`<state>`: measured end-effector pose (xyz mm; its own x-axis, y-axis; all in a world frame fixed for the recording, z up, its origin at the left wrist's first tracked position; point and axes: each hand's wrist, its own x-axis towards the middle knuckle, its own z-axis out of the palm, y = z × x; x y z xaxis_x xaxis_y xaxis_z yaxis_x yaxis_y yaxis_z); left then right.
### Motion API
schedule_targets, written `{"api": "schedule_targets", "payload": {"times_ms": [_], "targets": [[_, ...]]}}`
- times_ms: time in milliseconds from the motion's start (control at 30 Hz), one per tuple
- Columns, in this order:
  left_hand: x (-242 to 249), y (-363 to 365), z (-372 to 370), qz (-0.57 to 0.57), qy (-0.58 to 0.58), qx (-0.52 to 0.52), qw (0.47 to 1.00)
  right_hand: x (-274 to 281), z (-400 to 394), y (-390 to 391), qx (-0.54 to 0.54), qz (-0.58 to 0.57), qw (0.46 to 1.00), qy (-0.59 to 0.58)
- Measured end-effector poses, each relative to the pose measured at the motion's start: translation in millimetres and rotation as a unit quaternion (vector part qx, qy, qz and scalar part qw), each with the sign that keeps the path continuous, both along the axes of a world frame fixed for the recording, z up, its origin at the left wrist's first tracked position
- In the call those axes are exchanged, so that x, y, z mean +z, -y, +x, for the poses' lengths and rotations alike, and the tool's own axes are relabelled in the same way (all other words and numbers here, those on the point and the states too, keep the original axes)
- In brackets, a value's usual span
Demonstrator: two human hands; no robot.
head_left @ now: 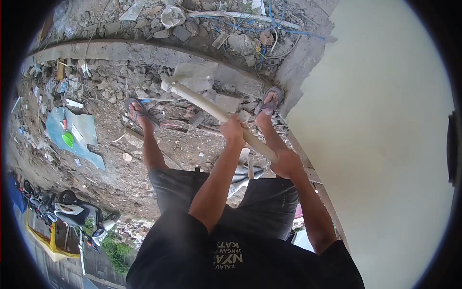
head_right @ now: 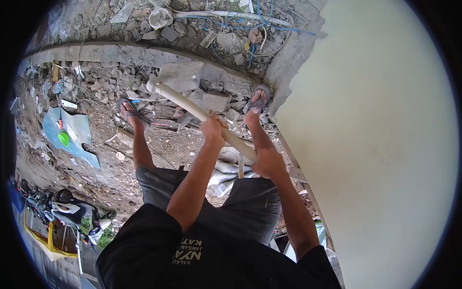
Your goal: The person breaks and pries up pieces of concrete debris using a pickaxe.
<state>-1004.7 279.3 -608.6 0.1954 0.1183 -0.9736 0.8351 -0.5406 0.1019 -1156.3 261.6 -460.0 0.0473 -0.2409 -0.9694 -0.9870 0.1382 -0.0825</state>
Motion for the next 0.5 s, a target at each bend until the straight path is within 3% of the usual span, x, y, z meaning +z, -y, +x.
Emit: {"api": "schedule_targets", "payload": {"times_ms": [67,133,267,333,400,467,500], "targets": [[21.8,19.7,48.6,-0.027,0.089,0.043,0.995,-34.4,9.4,-10.2,0.003,-0.058,0.994,0.092],[31.6,38.0,99.5,-0.089,0.136,0.043,0.986,-49.6,53.1,20.7,0.038,-0.022,0.990,0.135],[-2.1,52.1,114.8,-0.085,0.166,-0.008,0.983,-102.1,56.4,13.9,0.055,-0.019,0.981,0.184],[-30.4,31.0,40.1,-0.069,0.102,-0.038,0.992,-117.0,-9.1,-33.5,-0.028,-0.065,0.990,0.124],[-113.0,-22.2,-66.3,0.046,0.031,-0.201,0.978,-72.1,-43.3,-56.2,-0.121,-0.083,0.989,0.008],[-49.8,17.0,-50.6,0.003,-0.075,-0.092,0.993,-44.5,-25.5,-21.9,-0.067,-0.025,0.996,-0.048],[-41.8,17.6,-40.7,-0.005,-0.075,-0.095,0.993,-40.7,-13.5,-2.9,-0.018,0.012,0.995,-0.095]]}}
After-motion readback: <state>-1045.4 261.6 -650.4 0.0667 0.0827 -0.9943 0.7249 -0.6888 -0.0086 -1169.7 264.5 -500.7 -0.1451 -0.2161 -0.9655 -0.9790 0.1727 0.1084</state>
